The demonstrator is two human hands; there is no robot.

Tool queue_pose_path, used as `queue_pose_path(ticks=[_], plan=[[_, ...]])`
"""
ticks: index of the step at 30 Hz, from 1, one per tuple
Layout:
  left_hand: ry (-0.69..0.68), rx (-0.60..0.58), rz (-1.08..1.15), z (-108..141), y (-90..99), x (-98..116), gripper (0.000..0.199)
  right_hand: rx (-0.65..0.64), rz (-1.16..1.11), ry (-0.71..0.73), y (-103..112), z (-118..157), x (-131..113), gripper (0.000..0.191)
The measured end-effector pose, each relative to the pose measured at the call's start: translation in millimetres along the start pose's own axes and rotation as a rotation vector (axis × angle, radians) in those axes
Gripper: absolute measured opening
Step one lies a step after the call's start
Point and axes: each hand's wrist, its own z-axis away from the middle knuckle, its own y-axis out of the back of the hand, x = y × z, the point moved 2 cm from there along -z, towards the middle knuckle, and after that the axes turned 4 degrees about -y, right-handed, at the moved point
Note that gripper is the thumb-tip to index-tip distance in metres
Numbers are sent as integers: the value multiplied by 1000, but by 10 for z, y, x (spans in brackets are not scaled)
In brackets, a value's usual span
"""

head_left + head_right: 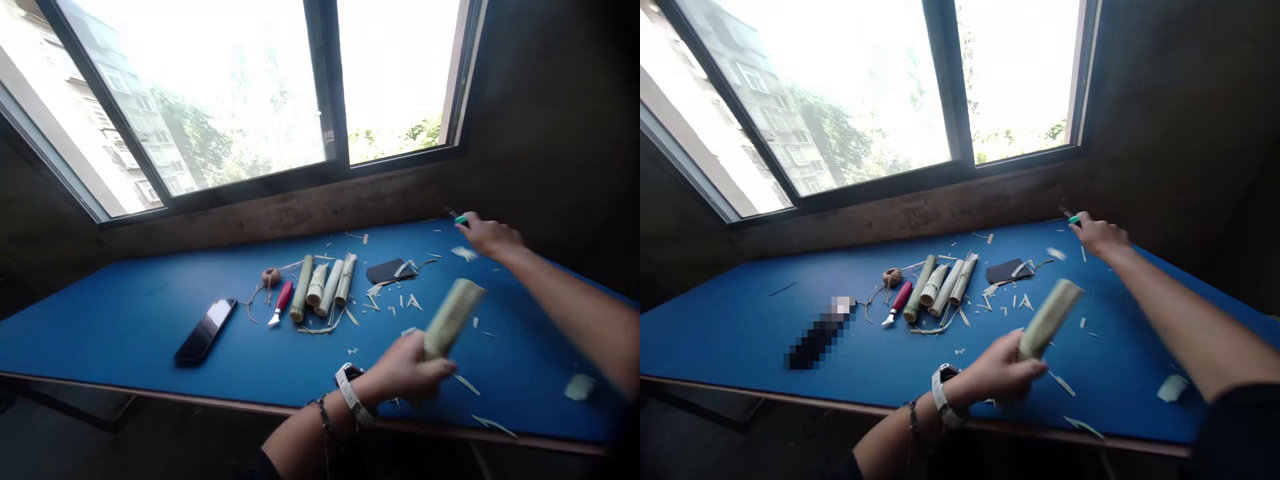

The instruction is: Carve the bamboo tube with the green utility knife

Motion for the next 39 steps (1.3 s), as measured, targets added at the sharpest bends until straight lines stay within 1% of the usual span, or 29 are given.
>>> queue_pose_path(ticks=[1, 2, 3, 4, 5, 7, 10, 12, 15, 19, 23, 27, 32, 33, 34, 35, 36, 37, 38, 39], plan=[[32, 69, 29, 9, -17, -6, 22, 7, 24, -80, 53, -74, 111, 56], [5, 138, 44, 11, -7, 14, 24, -3, 14, -96, 91, -112, 176, 58], [-24, 162, 44, 8, 18, 49, 26, -17, 8, -93, 115, -111, 202, 59], [-48, 167, 42, 4, 56, 93, 27, -29, -17, -49, 126, -72, 183, 58], [-62, 164, 44, 1, 101, 141, 27, -49, -59, 30, 127, 3, 127, 56], [-70, 158, 51, -2, 191, 231, 27, -98, -159, 237, 116, 243, -55, 52], [-68, 216, 41, 1, 289, 323, 25, -173, -249, 550, 127, 707, -351, 45], [-72, 254, 18, -3, 320, 353, 24, -193, -227, 671, 160, 974, -491, 40], [-95, 264, -25, -23, 331, 351, 24, -199, -186, 749, 202, 1209, -611, 37], [-113, 273, -96, -53, 305, 278, 21, -183, -72, 739, 163, 1270, -635, 33], [-121, 270, -119, -78, 226, 212, 19, -174, -33, 755, 71, 1237, -554, 27], [-64, 303, -125, -116, 168, 170, 15, -158, -37, 741, -10, 1215, -484, 25], [-14, 352, -90, -124, 203, 109, 12, -153, -45, 772, -154, 1202, -555, 29], [5, 369, -87, -106, 190, 92, 12, -163, -38, 728, -181, 1159, -554, 29], [18, 361, -90, -82, 152, 76, 11, -172, -25, 638, -200, 1088, -529, 30], [20, 321, -93, -57, 88, 63, 11, -175, -4, 515, -209, 991, -478, 31], [13, 255, -91, -36, 3, 54, 11, -164, 26, 350, -207, 871, -398, 34], [-10, 159, -93, -22, -95, 53, 12, -153, 51, 213, -196, 742, -306, 38], [-41, 76, -70, -18, -184, 61, 13, -134, 65, 145, -180, 611, -218, 44], [-46, 47, -56, -25, -241, 73, 15, -119, 72, 99, -162, 486, -133, 49]])
